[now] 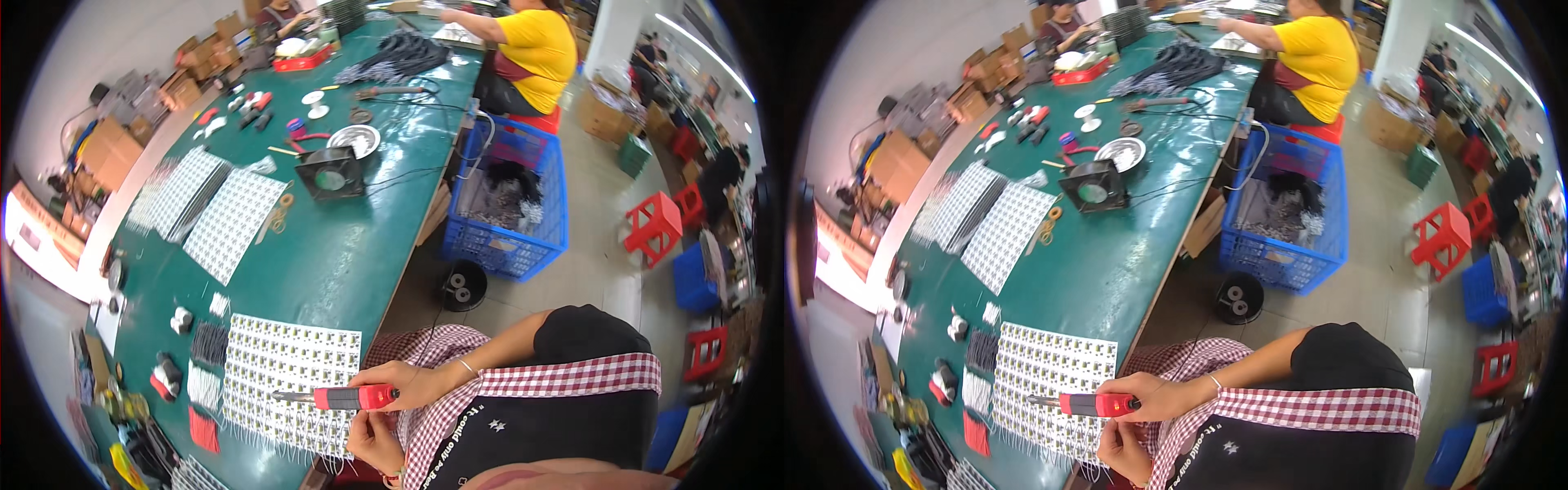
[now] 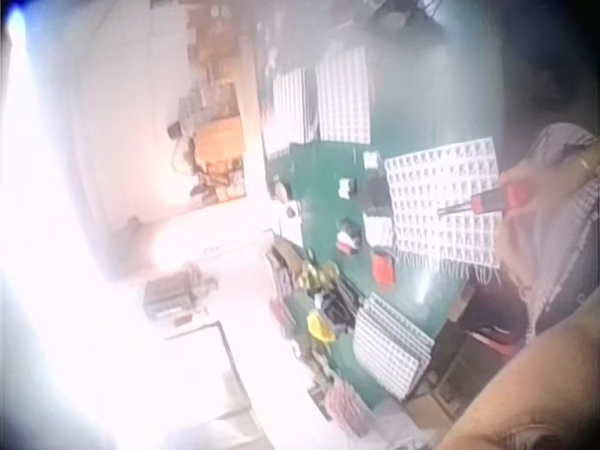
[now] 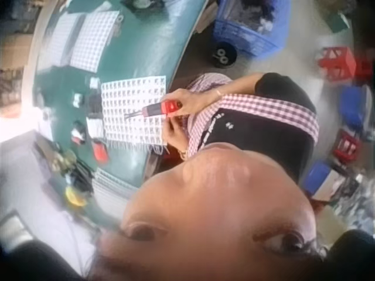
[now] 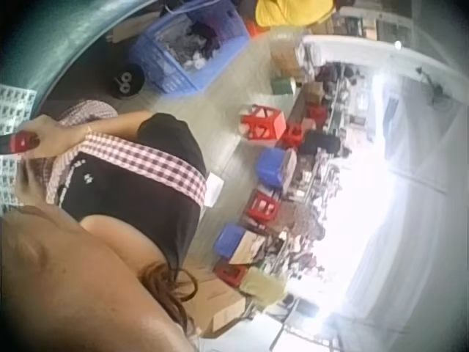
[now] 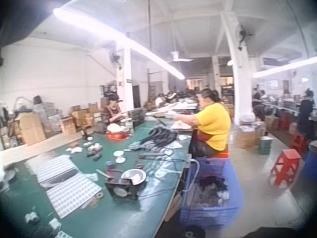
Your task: The person uses a red soldering iron to attach white wires to a large LED strip panel on a green workbench. They repeatedly pick up wires, position them on the panel, and apply the soldering iron to secure the connections. The workspace contains stacks of similar panels and bundles of wires.
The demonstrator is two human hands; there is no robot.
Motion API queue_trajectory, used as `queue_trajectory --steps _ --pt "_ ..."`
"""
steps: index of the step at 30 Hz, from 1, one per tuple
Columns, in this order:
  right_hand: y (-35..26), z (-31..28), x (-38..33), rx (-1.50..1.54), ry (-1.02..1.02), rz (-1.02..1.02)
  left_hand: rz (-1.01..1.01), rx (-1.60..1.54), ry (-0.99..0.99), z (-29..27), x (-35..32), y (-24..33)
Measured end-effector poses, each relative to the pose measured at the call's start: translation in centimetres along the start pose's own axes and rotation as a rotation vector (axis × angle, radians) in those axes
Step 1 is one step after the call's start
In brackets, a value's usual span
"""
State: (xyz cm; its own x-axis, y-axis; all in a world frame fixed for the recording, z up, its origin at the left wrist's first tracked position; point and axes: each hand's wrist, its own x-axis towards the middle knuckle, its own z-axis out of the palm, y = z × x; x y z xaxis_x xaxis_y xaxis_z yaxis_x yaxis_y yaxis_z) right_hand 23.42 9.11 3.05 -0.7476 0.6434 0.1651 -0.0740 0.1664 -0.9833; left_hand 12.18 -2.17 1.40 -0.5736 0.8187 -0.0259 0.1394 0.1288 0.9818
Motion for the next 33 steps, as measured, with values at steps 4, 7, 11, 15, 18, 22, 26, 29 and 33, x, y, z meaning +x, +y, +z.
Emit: queue_trajectory --steps 4,7,11,15,18,22,26,29,33 --pt "0.2 0.6 0.4 -0.012 -0.07 -0.102 -0.091 0.01 0.028 -0.8 -0.8 0.3" --pt "0.0 0.6 0.6 -0.022 -0.101 -0.101 -0.115 0.018 0.044 -1.0 -1.0 0.3" --pt "-0.1 0.6 0.4 -0.055 -0.114 -0.063 -0.119 0.02 0.015 -1.0 -1.0 0.7" --pt "0.7 0.7 0.1 -0.039 -0.073 -0.049 -0.057 0.053 -0.098 -0.9 -0.6 1.1" --pt "0.6 0.4 0.0 -0.029 -0.07 -0.042 -0.033 0.076 -0.121 -1.0 -0.5 0.9" --pt "0.3 0.4 0.1 -0.009 -0.075 -0.029 -0.107 0.077 -0.087 -1.0 -0.6 1.1" --pt "0.6 0.4 0.1 0.027 -0.059 0.001 -0.109 0.09 -0.065 -1.1 -0.7 0.9" --pt "0.3 0.0 0.3 0.056 -0.083 0.097 -0.133 0.091 -0.017 -0.7 -0.7 1.5" --pt "0.2 -0.2 0.5 0.048 0.05 0.025 -0.124 0.156 -0.022 -1.4 -0.6 0.9"
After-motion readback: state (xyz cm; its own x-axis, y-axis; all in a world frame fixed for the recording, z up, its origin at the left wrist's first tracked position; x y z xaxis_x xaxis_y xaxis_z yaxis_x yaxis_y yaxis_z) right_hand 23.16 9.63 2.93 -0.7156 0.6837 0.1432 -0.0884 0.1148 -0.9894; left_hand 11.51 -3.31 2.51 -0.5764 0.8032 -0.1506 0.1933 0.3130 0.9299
